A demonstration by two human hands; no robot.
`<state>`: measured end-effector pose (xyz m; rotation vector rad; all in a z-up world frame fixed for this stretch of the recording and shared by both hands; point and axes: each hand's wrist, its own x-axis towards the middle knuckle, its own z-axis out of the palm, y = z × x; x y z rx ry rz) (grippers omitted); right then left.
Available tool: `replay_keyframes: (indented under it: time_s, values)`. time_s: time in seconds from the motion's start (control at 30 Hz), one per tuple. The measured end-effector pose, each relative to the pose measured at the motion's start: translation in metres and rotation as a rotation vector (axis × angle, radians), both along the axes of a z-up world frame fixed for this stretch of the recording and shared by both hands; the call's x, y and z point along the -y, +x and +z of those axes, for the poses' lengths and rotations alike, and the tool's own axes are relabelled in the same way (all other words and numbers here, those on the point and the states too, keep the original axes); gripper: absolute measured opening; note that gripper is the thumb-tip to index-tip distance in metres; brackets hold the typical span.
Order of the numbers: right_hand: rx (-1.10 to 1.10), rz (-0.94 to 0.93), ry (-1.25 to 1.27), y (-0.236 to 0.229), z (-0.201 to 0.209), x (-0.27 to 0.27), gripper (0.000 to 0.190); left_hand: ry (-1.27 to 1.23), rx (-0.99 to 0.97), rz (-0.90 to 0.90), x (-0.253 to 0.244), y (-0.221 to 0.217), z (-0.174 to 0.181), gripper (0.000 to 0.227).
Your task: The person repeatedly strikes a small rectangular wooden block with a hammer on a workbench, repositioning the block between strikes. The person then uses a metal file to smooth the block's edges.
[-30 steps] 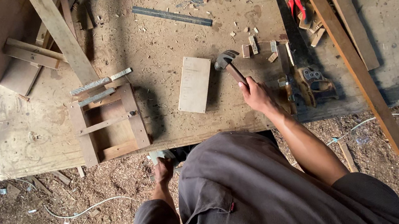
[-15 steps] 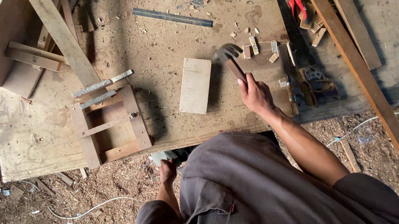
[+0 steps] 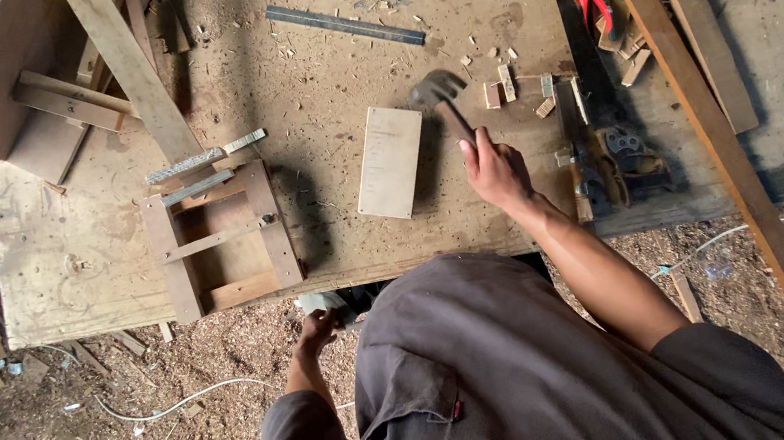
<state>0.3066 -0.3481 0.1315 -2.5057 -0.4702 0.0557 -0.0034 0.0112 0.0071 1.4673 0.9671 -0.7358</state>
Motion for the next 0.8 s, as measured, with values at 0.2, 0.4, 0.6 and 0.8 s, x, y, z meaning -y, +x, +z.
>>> replay_keyframes:
  time_s: [0.2,0.4,0.6,0.8]
  values:
    - [0.036,0.067,0.055,0.004,0.002,0.005,0.027,-0.197,-0.028,0.345,0.009,-0.01,0.002,0.051]
    - [0.111,0.084,0.041,-0.002,0.005,0.009,0.028,-0.351,-0.061,0.494,0.01,-0.015,0.009,0.059]
    - [0.013,0.132,0.059,0.003,0.015,0.0,0.029,-0.537,0.131,0.798,0.01,-0.022,0.004,0.046]
    - [0.26,0.083,-0.032,0.004,0.023,-0.042,0.03,-0.275,0.056,0.994,-0.04,-0.086,0.045,0.035]
